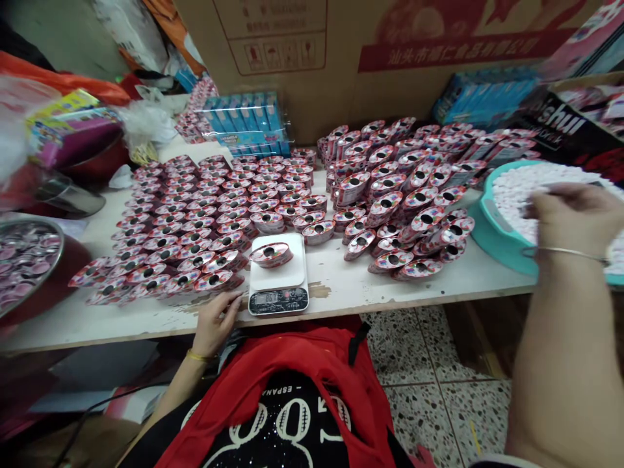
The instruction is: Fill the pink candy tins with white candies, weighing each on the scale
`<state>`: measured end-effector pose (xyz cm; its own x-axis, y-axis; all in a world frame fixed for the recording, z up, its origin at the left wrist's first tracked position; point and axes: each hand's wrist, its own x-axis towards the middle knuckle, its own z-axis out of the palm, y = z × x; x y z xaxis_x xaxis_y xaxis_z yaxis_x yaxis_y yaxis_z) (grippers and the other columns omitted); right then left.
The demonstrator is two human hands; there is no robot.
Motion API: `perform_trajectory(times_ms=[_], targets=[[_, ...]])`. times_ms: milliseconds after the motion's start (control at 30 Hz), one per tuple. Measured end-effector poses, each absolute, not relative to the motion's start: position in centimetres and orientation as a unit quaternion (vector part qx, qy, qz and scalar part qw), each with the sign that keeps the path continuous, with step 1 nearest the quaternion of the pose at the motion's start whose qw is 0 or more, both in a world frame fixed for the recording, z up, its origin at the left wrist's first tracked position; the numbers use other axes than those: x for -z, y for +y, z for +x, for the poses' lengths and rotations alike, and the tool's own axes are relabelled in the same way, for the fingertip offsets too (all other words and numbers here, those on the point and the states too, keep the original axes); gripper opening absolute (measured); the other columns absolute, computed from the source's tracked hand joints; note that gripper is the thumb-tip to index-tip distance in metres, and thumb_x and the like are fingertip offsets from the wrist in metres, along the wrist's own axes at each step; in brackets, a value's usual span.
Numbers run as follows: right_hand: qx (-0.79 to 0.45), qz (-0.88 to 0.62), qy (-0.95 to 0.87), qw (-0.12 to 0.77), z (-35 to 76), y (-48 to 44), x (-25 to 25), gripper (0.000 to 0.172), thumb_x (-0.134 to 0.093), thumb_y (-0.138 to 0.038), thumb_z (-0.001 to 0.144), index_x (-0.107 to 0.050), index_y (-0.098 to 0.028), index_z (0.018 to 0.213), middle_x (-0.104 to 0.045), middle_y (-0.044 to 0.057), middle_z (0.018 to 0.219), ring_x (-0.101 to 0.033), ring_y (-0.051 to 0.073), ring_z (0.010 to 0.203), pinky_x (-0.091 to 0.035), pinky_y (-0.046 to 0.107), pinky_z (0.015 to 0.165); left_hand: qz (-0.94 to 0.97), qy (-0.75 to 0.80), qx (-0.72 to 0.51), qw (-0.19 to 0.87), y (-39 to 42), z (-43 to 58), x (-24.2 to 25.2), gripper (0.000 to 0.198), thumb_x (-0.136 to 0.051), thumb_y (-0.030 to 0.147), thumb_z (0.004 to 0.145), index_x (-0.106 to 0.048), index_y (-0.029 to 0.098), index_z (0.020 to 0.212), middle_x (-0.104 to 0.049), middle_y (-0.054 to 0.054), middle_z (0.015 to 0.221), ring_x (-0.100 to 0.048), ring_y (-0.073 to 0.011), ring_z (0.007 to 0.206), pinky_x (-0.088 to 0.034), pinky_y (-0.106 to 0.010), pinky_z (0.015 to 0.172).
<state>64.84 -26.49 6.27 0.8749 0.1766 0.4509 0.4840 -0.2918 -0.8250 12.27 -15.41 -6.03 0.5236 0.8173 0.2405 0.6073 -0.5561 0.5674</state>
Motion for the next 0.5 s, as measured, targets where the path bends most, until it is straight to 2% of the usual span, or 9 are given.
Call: perform_trajectory(times_ms=[67,167,233,300,367,433,500], targets=[[0.000,-0.747,-0.294,0.596,59.1,-24.2,-6.8,0.015,-0.070,-0.008,0.067,-0.071,-0.011,0.082,-0.068,0.016,0.079,-0.052,0.006,0.051,-0.041,0.027,0.053,0.843,0.425,-0.250,0.214,-15.5,12.2,6.6,0.023,-0.044,0.029,0.089,-0.060,0.016,0.100,-0.064,-0.006,0.087,-0.060,-0.0146,0.080,-0.048,-0.026,0.072],[-0.285,-0.665,-0.423,0.546,49.1,-20.3,-7.2,0.016,-0.068,-0.021,0.072,-0.068,-0.015,0.086,-0.066,0.006,0.078,-0.055,0.009,0.059,-0.045,0.025,0.057,0.837,0.426,-0.268,0.212,-15.6,12.1,7.4,0.024,-0.043,0.030,0.090,-0.061,0.016,0.098,-0.064,-0.007,0.084,-0.060,-0.0152,0.079,-0.049,-0.028,0.074],[-0.407,-0.602,-0.480,0.491,43.4,-17.9,-6.6,0.016,-0.064,-0.023,0.074,-0.067,-0.015,0.087,-0.063,0.003,0.073,-0.053,0.008,0.057,-0.044,0.023,0.054,0.831,0.426,-0.290,0.211,-15.7,11.9,7.8,0.024,-0.043,0.030,0.090,-0.061,0.016,0.097,-0.064,-0.007,0.086,-0.060,-0.0157,0.081,-0.049,-0.029,0.075],[-0.461,-0.564,-0.516,0.451,39.6,-15.8,-5.4,0.010,-0.061,-0.018,0.073,-0.065,-0.013,0.081,-0.060,0.000,0.067,-0.050,0.007,0.055,-0.042,0.020,0.052,0.824,0.426,-0.308,0.213,-15.7,11.7,8.2,0.023,-0.043,0.030,0.090,-0.060,0.016,0.097,-0.064,-0.008,0.087,-0.060,-0.0160,0.082,-0.050,-0.030,0.075],[-0.464,-0.567,-0.548,0.404,37.7,-14.2,-4.2,0.008,-0.058,-0.012,0.072,-0.064,-0.011,0.077,-0.057,-0.001,0.062,-0.047,0.006,0.054,-0.039,0.019,0.051,0.819,0.427,-0.317,0.218,-15.8,11.4,8.5,0.023,-0.043,0.030,0.090,-0.060,0.016,0.098,-0.063,-0.008,0.087,-0.060,-0.0160,0.082,-0.050,-0.030,0.075],[-0.441,-0.588,-0.567,0.371,37.0,-13.2,-3.2,0.015,-0.057,-0.009,0.070,-0.065,-0.010,0.083,-0.056,-0.002,0.060,-0.047,0.006,0.054,-0.038,0.019,0.052,0.816,0.429,-0.319,0.222,-16.0,11.3,8.6,0.022,-0.043,0.029,0.090,-0.060,0.016,0.098,-0.063,-0.007,0.086,-0.060,-0.0156,0.082,-0.049,-0.030,0.075],[-0.422,-0.595,-0.571,0.376,37.2,-12.9,-2.9,0.029,-0.057,-0.008,0.069,-0.063,-0.010,0.097,-0.056,-0.003,0.062,-0.048,0.007,0.056,-0.038,0.019,0.054,0.813,0.429,-0.324,0.224,-16.1,11.4,8.4,0.021,-0.043,0.028,0.090,-0.059,0.016,0.097,-0.062,-0.006,0.085,-0.059,-0.0152,0.080,-0.049,-0.029,0.074]])
